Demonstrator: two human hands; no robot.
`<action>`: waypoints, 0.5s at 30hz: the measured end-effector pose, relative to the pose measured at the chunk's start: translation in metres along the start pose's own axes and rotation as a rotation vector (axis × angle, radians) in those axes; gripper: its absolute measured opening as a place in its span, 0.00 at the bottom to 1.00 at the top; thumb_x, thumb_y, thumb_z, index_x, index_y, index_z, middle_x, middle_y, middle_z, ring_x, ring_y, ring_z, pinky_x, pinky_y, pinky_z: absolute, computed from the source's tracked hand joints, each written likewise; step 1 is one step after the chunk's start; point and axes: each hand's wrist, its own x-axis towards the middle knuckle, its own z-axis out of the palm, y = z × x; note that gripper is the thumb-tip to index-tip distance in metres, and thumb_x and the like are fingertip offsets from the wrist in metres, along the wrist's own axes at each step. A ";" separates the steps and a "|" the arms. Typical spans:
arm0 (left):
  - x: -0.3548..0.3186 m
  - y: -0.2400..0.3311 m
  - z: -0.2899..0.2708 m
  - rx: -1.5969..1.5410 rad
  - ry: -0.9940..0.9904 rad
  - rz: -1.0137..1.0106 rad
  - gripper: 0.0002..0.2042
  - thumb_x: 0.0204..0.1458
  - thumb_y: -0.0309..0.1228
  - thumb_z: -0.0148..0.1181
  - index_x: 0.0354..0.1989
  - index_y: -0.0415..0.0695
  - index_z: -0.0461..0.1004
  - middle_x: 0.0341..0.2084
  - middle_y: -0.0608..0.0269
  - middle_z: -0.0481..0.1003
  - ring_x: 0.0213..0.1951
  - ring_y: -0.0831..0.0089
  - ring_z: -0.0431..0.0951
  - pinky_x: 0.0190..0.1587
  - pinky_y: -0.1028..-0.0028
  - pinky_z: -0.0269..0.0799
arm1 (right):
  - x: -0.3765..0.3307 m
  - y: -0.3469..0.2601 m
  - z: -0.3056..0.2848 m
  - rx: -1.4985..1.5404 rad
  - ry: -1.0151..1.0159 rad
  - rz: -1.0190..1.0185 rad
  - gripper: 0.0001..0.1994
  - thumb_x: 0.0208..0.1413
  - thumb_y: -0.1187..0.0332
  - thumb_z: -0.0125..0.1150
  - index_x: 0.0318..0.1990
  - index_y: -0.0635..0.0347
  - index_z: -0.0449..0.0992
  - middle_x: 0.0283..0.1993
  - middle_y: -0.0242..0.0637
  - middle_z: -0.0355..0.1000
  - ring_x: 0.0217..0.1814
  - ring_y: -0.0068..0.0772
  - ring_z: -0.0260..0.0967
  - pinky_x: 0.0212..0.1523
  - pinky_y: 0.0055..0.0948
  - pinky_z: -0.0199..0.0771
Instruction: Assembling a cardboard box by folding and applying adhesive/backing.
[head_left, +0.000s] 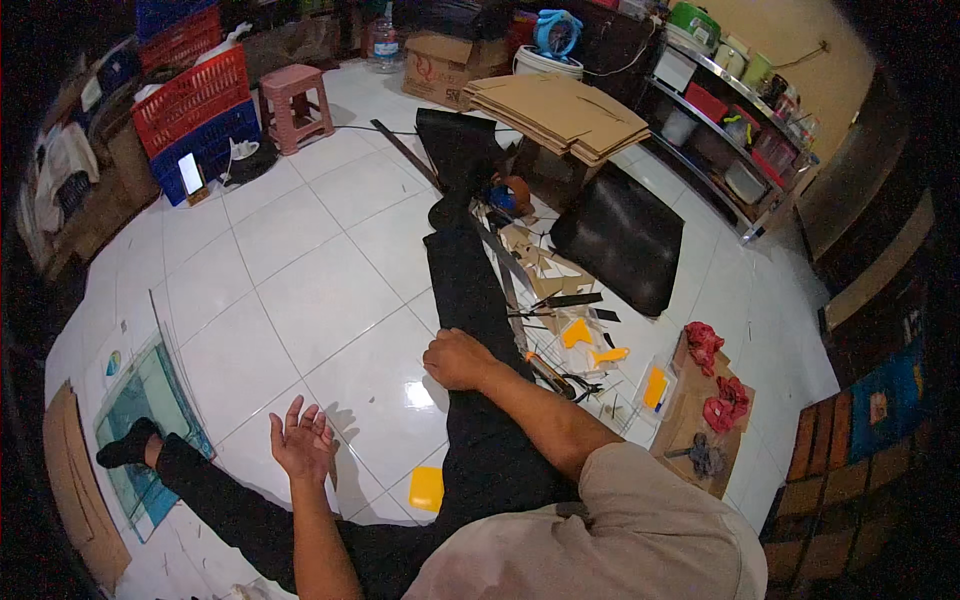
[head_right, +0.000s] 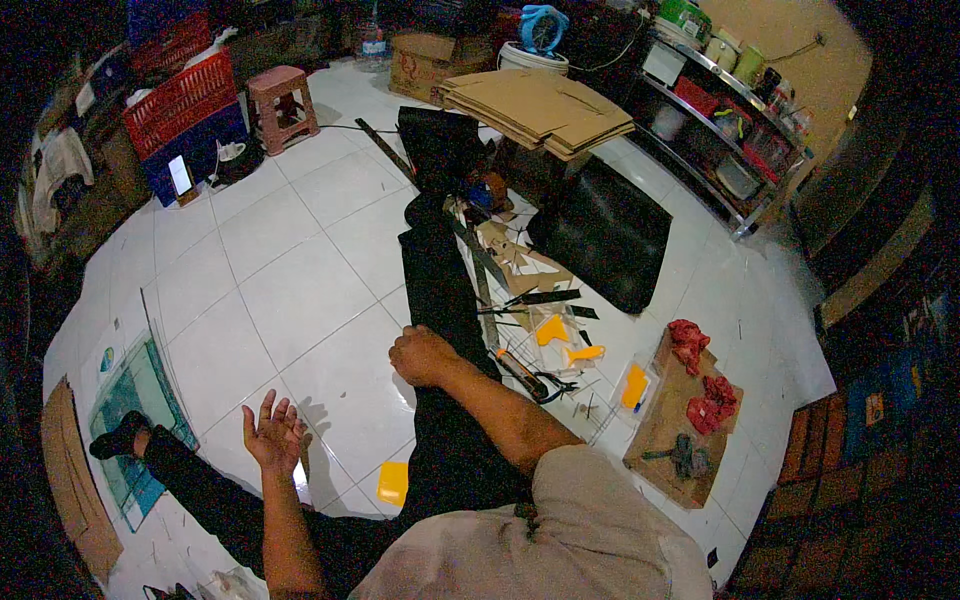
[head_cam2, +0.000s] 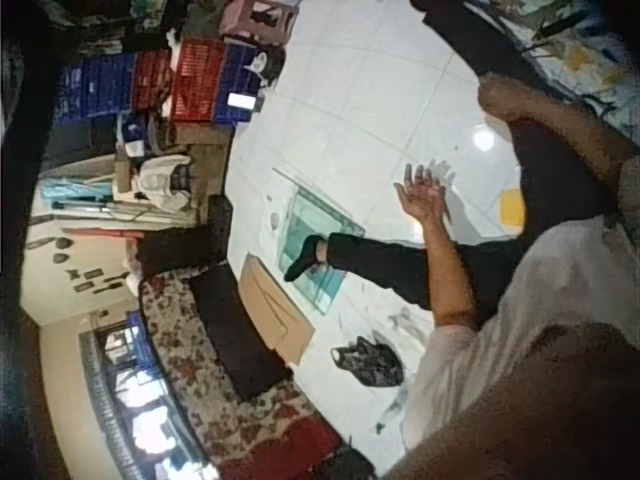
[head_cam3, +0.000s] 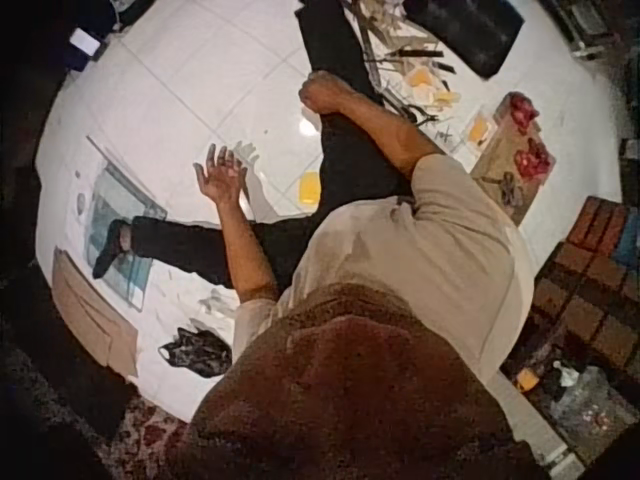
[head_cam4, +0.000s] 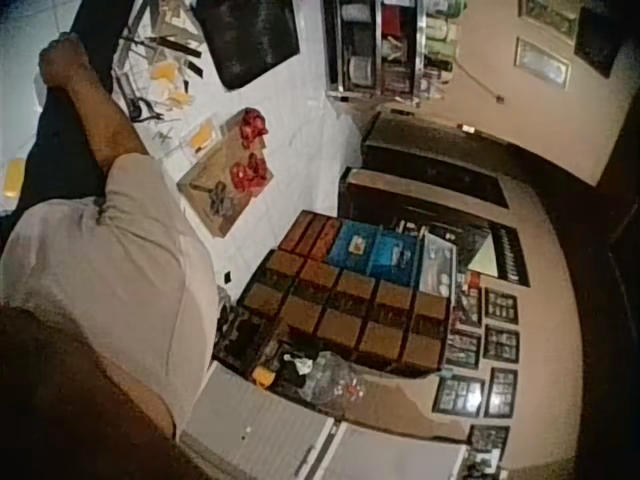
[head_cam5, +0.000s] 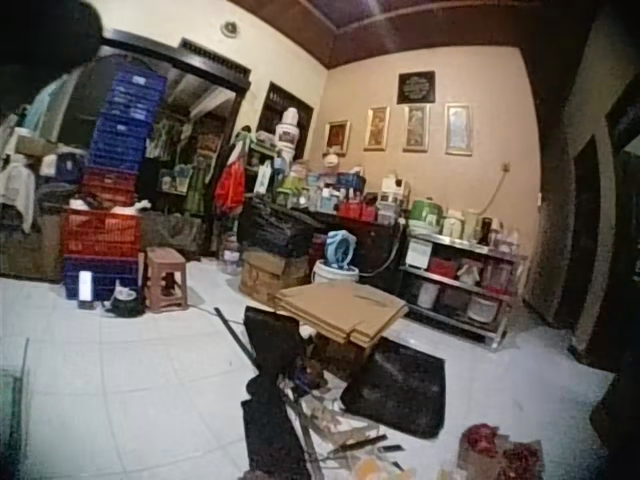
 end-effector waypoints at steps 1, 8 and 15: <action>0.000 0.000 0.000 0.001 0.002 -0.001 0.30 0.58 0.59 0.50 0.54 0.43 0.72 0.37 0.58 0.78 0.36 0.68 0.79 0.35 0.70 0.77 | 0.001 -0.001 -0.001 -0.016 -0.029 0.009 0.10 0.53 0.63 0.55 0.29 0.57 0.79 0.34 0.36 0.76 0.43 0.41 0.70 0.46 0.42 0.67; 0.001 0.000 -0.001 -0.002 -0.011 -0.002 0.30 0.58 0.59 0.50 0.54 0.43 0.71 0.37 0.58 0.77 0.37 0.67 0.79 0.35 0.69 0.77 | 0.001 0.000 -0.002 0.035 -0.027 0.009 0.10 0.54 0.63 0.54 0.29 0.57 0.78 0.34 0.36 0.76 0.43 0.41 0.69 0.47 0.41 0.67; 0.000 0.000 -0.003 0.006 -0.023 0.005 0.31 0.58 0.60 0.50 0.55 0.43 0.70 0.38 0.58 0.77 0.38 0.67 0.78 0.36 0.69 0.76 | 0.002 -0.004 -0.013 0.049 -0.124 0.049 0.10 0.55 0.67 0.53 0.37 0.61 0.78 0.42 0.42 0.75 0.49 0.45 0.68 0.52 0.45 0.69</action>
